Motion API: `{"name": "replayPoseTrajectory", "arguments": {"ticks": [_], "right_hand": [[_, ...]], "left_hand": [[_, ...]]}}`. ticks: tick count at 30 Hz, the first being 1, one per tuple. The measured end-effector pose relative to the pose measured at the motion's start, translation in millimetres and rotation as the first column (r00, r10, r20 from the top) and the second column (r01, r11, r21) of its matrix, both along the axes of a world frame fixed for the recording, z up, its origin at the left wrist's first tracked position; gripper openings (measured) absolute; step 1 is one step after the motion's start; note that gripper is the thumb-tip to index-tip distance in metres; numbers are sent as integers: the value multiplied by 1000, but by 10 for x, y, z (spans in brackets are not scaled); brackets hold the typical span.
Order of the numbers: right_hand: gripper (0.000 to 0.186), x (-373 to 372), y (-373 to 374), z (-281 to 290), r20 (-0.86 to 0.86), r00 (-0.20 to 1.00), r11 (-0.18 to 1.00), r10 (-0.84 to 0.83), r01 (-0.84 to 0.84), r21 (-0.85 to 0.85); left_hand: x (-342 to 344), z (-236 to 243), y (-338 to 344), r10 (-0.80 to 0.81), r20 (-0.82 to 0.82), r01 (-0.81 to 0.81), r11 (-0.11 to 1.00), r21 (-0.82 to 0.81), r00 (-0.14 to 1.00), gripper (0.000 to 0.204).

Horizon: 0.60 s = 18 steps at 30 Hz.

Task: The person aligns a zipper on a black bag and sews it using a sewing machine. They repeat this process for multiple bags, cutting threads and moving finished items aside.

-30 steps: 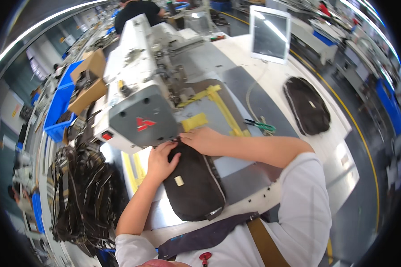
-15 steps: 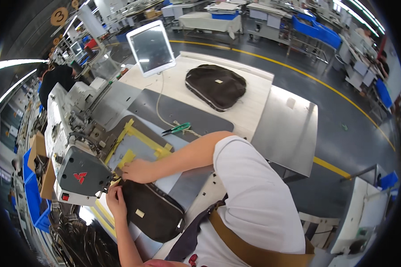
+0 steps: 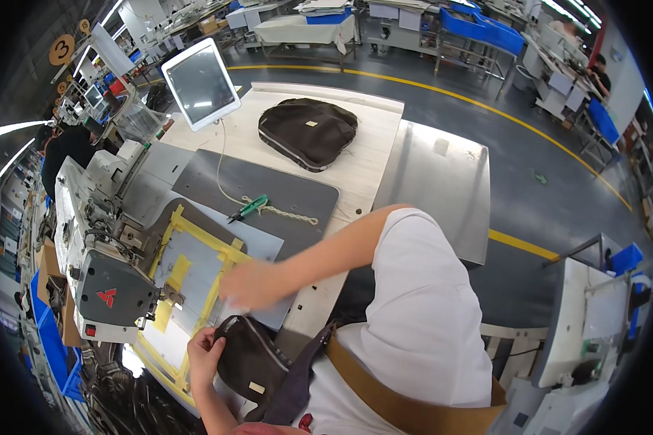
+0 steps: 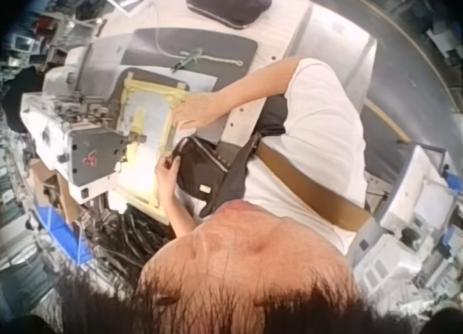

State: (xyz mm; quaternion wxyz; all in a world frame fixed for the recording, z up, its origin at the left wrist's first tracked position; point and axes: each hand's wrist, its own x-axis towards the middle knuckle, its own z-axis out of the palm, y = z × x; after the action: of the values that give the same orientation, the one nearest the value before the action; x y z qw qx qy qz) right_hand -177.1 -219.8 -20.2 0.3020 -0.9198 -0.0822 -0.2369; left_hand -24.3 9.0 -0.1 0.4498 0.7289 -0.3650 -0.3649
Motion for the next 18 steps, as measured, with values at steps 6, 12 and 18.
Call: {"name": "replayPoseTrajectory", "arguments": {"ticks": [6,12,18], "right_hand": [[22,-116,-1158,-31,8,813,689,-582,499,-525],[16,-132,-1150,98,124,893,773,-433,438,-459],[22,272,-213,277,-112,976,850,-185,102,-516]], "left_hand": [[-21,-1,-32,-16,-5,15,996,-85,1000,19],[-27,16,-6,0,-35,-3,997,-82,999,14],[-42,17,-16,16,-42,-20,995,-101,999,8]]}}
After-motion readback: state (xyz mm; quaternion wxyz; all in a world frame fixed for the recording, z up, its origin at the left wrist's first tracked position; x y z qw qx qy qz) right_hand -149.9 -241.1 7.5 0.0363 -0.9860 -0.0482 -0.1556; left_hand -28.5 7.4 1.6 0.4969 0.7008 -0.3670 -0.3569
